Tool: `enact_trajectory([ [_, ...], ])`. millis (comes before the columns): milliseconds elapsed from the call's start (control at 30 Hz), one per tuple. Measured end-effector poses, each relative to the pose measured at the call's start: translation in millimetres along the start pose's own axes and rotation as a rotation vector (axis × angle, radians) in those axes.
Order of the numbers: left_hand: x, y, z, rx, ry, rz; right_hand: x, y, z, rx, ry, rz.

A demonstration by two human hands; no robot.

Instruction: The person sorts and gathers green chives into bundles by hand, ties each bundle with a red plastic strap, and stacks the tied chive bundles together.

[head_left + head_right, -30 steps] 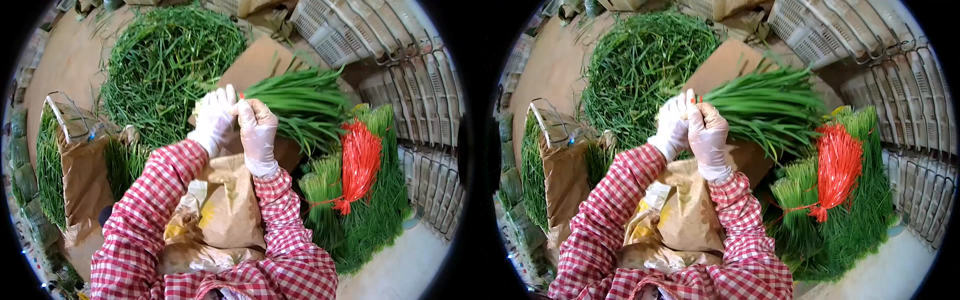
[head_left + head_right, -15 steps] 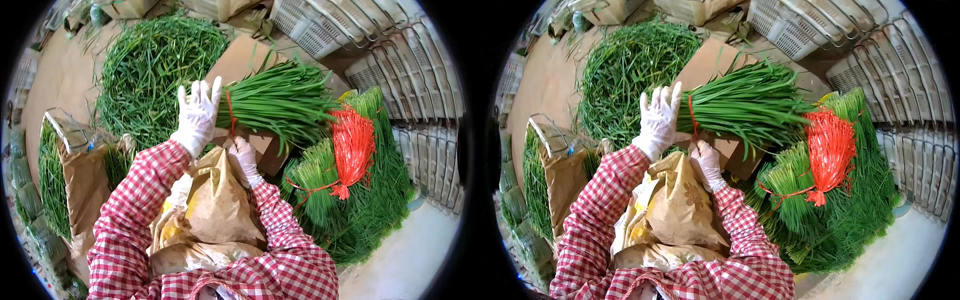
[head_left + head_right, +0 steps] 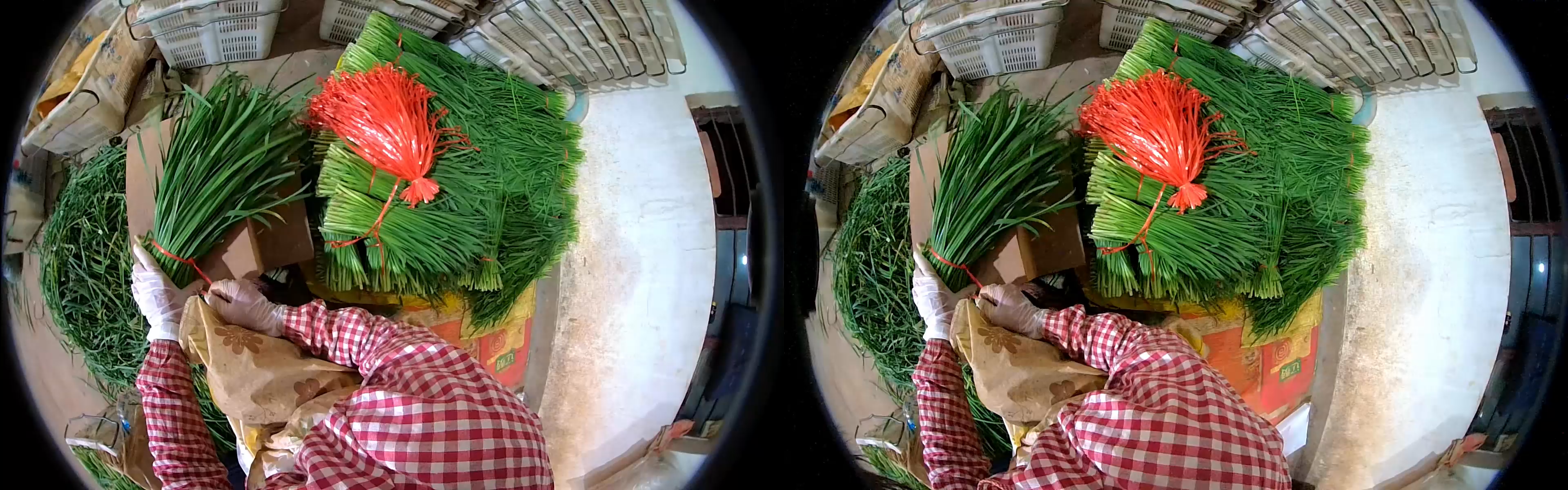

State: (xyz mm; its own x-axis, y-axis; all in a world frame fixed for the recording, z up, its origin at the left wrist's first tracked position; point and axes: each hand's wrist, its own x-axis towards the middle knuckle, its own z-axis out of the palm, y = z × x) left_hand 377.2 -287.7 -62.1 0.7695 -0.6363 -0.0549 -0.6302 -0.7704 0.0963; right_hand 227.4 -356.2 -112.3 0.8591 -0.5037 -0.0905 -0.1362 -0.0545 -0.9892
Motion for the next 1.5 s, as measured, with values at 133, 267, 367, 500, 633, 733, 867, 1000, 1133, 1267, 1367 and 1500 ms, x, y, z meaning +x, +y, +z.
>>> enact_trajectory([
  [133, 6.7, -14.5, 1.1, -0.194, 0.111, 0.144, 9.3, 20.8, -5.9, -0.002, -0.001, 0.024],
  [267, 8.0, -4.7, -17.5, -0.108, 0.01, 0.119, 8.9, -12.5, -56.7, -0.072, -0.114, 0.244],
  [367, 12.5, -25.1, -27.6, -0.088, -0.154, -0.065, -13.4, 18.6, -99.9, -0.37, 0.196, -0.115],
  [500, 9.2, -55.8, 27.3, -1.141, -0.343, -0.172, -17.3, -33.0, -107.8, -0.234, 0.265, -0.035],
  [633, -2.3, -11.8, -44.9, -0.749, -0.333, -0.247, 21.0, -34.2, -71.0, 0.452, -0.01, 0.492],
  [733, -34.4, 22.9, -66.9, -0.788, -0.387, -0.055, 41.9, -27.1, -56.8, 0.551, -0.019, 0.349],
  [867, -64.8, 67.0, -103.5, -0.649, -0.512, 0.093, 36.4, -47.2, -58.6, 0.826, 0.105, 0.301],
  [1000, -82.8, 63.2, -119.5, -0.668, -0.498, 0.27, 18.8, -67.1, -83.5, 0.838, 0.105, 0.259],
  [1133, -85.3, 18.2, -136.3, -1.397, -0.568, -0.071, -15.2, -89.2, -121.5, 0.718, -0.149, 0.115],
  [1267, -81.4, 50.4, -119.3, -1.832, -0.558, -0.406, -36.2, -91.6, -110.1, 1.277, -0.704, -0.04],
  [1367, -81.4, 67.3, -83.8, -2.672, -0.751, -0.057, -54.6, 1.1, -88.0, 1.6, -0.672, 0.221],
  [1500, -107.2, 62.4, -107.3, -2.857, 0.035, -0.16, -63.7, -103.1, -129.7, 0.858, -0.411, 0.203],
])
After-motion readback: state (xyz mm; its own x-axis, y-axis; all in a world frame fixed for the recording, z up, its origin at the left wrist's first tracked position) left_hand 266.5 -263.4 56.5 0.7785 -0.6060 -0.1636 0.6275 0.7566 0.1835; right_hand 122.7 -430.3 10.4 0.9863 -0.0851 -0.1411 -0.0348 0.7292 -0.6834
